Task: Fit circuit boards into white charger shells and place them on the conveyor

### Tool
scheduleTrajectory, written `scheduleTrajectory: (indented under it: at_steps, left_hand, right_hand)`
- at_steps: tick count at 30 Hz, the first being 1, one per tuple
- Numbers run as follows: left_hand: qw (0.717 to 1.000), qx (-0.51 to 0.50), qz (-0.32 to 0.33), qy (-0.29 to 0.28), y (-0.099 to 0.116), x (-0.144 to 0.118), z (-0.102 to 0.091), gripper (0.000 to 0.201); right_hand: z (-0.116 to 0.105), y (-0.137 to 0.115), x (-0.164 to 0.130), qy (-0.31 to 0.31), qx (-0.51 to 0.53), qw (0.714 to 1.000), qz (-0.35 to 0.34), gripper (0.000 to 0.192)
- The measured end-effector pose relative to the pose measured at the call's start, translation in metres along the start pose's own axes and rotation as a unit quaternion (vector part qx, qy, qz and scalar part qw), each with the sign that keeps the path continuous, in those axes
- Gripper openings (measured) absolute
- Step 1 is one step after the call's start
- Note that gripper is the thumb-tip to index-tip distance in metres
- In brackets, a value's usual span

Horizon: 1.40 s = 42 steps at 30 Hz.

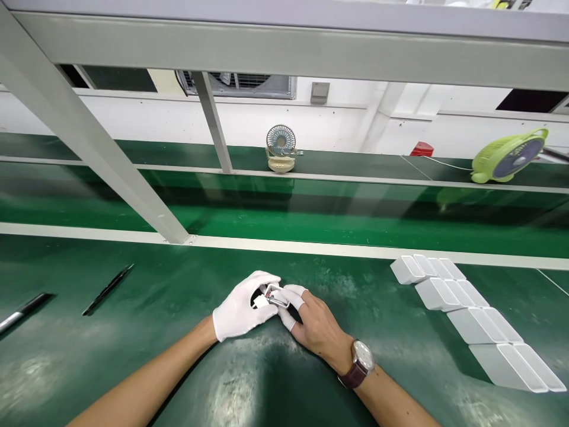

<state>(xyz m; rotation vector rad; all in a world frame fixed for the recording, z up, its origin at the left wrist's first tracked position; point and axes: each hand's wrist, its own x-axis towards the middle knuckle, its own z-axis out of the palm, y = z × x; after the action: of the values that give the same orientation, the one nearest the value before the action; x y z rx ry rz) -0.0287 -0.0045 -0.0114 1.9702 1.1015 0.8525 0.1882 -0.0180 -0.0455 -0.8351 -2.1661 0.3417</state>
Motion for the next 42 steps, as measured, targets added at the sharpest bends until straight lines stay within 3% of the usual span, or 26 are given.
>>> scheduleTrajectory:
  at_steps: [5, 20, 26, 31, 36, 39, 42]
  left_hand:
    - [1.0, -0.011, -0.008, -0.007, 0.001, 0.0, 0.0, 0.051]
    - [0.999, -0.031, -0.028, -0.009, -0.002, -0.001, 0.005, 0.063]
    - [0.999, -0.028, -0.035, -0.014, 0.003, 0.0, 0.002, 0.061]
    - [0.998, -0.036, -0.047, -0.018, 0.002, 0.0, 0.003, 0.063]
    - [0.996, -0.063, -0.051, -0.026, -0.003, 0.0, 0.001, 0.061]
    - [0.995, -0.077, -0.058, -0.019, -0.004, 0.001, 0.001, 0.068]
    - [0.998, -0.046, -0.039, 0.021, -0.002, 0.0, 0.007, 0.092]
  right_hand:
    - [0.0, -0.005, 0.008, -0.043, 0.002, 0.999, 0.019, 0.057]
    - [-0.006, 0.0, 0.001, -0.002, 0.07, 0.998, 0.002, 0.044]
    - [-0.003, 0.001, -0.002, -0.015, 0.07, 0.996, 0.061, 0.047]
    - [-0.002, 0.002, -0.004, -0.028, 0.024, 0.999, 0.006, 0.049]
    - [-0.002, 0.004, 0.0, -0.023, 0.113, 0.993, 0.025, 0.044]
    - [-0.001, 0.008, 0.002, 0.026, 0.259, 0.955, 0.139, 0.031]
    - [0.0, 0.008, 0.005, 0.074, 0.426, 0.858, 0.276, 0.032]
